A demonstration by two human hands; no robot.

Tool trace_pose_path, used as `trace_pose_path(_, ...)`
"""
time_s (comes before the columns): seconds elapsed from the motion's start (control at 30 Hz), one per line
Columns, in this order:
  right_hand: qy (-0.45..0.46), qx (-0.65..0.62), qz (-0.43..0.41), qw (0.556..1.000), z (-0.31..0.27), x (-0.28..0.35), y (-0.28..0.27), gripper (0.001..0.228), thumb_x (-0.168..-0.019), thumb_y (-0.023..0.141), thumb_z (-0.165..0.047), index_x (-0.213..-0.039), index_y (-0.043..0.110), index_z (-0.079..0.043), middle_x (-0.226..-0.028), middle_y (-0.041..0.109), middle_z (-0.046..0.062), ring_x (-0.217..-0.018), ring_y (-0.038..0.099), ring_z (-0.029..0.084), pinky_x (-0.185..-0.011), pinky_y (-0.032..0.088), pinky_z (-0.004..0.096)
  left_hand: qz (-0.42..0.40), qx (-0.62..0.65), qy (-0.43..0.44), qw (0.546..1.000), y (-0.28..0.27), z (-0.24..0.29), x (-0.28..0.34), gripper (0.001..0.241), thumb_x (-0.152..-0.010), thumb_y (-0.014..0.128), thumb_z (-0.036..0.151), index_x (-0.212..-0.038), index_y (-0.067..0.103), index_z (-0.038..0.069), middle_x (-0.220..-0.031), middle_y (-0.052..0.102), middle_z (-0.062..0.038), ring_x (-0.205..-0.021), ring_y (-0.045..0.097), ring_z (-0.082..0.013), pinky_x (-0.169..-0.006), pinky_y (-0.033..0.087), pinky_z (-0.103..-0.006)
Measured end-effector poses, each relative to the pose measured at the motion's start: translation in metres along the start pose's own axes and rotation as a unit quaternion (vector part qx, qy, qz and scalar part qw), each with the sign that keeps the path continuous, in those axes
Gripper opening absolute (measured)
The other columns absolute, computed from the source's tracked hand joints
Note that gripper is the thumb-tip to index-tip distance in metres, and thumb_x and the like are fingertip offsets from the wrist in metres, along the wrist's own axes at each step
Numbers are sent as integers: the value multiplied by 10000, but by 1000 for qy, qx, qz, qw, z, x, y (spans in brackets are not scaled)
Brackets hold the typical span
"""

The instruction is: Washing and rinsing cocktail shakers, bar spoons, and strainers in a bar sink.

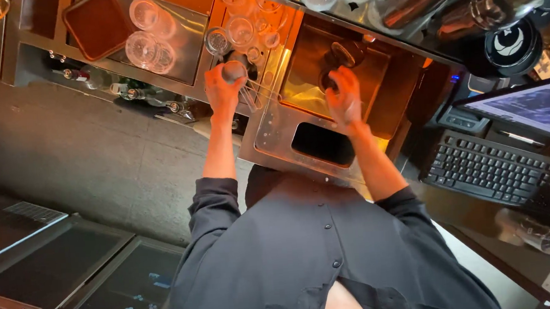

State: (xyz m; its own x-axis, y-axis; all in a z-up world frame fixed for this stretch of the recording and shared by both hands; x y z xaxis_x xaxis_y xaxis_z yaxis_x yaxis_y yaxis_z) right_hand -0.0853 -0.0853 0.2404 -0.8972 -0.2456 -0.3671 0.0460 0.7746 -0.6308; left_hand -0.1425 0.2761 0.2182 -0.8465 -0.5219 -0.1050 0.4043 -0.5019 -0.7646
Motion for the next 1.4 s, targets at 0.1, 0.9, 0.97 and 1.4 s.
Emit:
trace_pose_path(0.1, 31, 7, -75, 997, 13, 26, 30, 356, -867, 721, -26, -1223, 695, -37, -1300, 637, 206, -1255, 579, 374, -1090, 480, 457, -42, 44, -68, 996, -25, 15, 5, 635, -693, 948, 214, -1229, 659, 32, -1179, 606, -200, -1048, 606, -372, -881, 499, -459)
trace_pose_path(0.9, 169, -508, -304, 788, -81, -4, 121, 290, -1079, 578, -298, -1070, 724, -47, -894, 682, -22, -797, 585, 70, -695, 480, 245, -166, 764, -282, 556, -11, -37, 53, 477, -1037, 562, 467, -1363, 552, 118, -1308, 638, -123, -1178, 699, -338, -970, 571, -545)
trace_pose_path(0.97, 247, -451, -329, 792, -91, 1, 82, 278, -1074, 578, -288, -1071, 724, -51, -784, 569, -34, -688, 486, 68, -599, 386, 239, -169, 791, -252, 531, -9, -19, 53, 555, -1045, 571, 545, -1368, 565, 94, -1320, 635, -136, -1189, 673, -334, -999, 562, -549)
trace_pose_path(1.4, 28, 74, -160, 984, -67, 50, -78, 276, -1007, 567, -141, -1212, 631, 34, -937, 656, 127, -818, 669, 197, -665, 535, 320, -314, 757, -211, 532, 147, 140, 95, 499, -977, 648, 425, -1430, 505, 272, -1464, 492, 56, -1322, 527, -234, -1133, 448, -533)
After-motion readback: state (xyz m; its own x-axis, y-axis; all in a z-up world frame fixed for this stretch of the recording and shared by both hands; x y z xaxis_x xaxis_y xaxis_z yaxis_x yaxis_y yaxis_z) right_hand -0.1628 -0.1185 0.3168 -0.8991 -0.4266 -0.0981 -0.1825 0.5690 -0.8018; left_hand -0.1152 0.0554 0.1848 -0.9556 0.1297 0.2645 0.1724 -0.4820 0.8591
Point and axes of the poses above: each hand's wrist, its own x-axis away from the middle knuckle, its own y-axis out of the palm, z = x × y, the point moved 4 cm from there along -x, towards the middle knuckle
